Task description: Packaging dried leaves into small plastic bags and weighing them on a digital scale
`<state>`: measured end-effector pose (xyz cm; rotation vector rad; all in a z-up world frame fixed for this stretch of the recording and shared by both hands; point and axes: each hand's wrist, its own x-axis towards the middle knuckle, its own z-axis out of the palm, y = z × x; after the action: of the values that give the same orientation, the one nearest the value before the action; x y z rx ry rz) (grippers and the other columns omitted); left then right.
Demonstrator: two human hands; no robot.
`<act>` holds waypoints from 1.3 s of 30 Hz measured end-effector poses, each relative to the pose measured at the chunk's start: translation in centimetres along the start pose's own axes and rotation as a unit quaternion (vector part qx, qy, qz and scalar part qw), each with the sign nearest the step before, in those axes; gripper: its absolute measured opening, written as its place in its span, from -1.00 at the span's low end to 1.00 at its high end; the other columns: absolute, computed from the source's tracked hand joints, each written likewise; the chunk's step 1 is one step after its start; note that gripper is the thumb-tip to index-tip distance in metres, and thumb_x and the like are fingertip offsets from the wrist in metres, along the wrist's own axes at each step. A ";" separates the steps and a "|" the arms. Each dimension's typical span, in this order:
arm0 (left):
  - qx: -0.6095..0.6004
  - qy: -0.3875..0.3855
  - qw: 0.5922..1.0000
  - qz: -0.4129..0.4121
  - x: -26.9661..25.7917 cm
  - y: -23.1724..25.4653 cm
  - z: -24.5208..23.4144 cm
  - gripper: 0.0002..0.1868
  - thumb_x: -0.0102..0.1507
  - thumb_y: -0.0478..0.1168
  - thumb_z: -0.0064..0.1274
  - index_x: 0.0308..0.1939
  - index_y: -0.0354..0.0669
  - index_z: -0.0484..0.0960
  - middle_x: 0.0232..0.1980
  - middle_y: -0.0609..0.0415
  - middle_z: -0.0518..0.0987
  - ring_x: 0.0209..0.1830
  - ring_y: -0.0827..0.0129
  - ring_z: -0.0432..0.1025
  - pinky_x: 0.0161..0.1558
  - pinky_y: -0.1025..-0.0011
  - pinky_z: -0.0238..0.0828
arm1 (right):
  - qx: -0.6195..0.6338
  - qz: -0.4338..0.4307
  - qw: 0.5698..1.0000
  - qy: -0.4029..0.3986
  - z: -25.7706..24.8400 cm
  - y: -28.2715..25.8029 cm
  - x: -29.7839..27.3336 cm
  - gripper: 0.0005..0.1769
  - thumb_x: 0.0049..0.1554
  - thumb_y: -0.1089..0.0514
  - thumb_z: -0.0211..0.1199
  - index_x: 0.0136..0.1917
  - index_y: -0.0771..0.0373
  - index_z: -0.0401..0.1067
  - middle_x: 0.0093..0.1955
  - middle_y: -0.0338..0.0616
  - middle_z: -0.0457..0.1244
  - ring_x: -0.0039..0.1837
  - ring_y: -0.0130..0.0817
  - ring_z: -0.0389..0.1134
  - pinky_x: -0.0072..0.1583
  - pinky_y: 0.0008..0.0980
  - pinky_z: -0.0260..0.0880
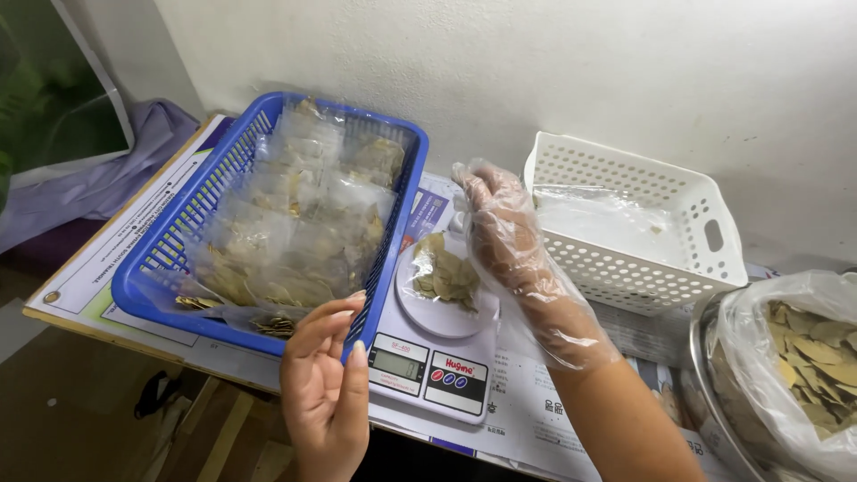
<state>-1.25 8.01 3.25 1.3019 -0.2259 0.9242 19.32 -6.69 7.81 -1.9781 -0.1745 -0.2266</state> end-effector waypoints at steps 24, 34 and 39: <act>0.001 -0.098 0.995 -0.009 0.6 -1.0 0.2 -0.73 0.43 -0.45 -0.22 0.21 -0.32 0.40 0.20 -0.15 0.51 0.31 0.19 0.46 0.46 0.34 0.42 | -0.211 -0.466 0.859 -0.006 -4.8 0.2 -2.1 -0.78 0.30 0.36 0.16 0.22 0.30 0.44 0.17 0.14 0.37 0.11 -0.02 0.47 0.15 -0.17 0.53; 0.307 -0.418 0.811 -0.271 -0.2 -2.2 1.7 -0.05 0.37 -0.21 0.03 0.62 0.38 -0.30 0.70 -0.23 -0.43 0.64 -0.15 -0.19 0.45 -0.30 -0.15 | -0.308 -0.030 0.912 -0.268 0.5 -2.3 -0.8 -0.33 0.31 0.04 -0.07 0.63 0.14 -0.07 0.57 0.11 0.04 0.53 0.00 0.13 0.51 -0.06 0.10; 0.349 -0.405 0.845 -0.001 -3.3 -8.1 0.2 -0.01 0.32 0.03 0.19 0.63 0.03 -0.16 0.67 -0.15 0.07 0.69 -0.19 -0.39 0.53 -0.14 -0.46 | 0.046 -0.125 0.968 -0.211 7.4 27.1 11.3 -0.63 0.27 -0.08 0.07 -0.04 0.31 0.27 -0.41 -0.21 0.17 -0.39 -0.27 0.21 -0.16 -0.33 0.39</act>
<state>2.28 6.51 -4.62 2.3463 -0.5746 0.3857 37.00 -10.67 -16.41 -1.8874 -0.6984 0.0453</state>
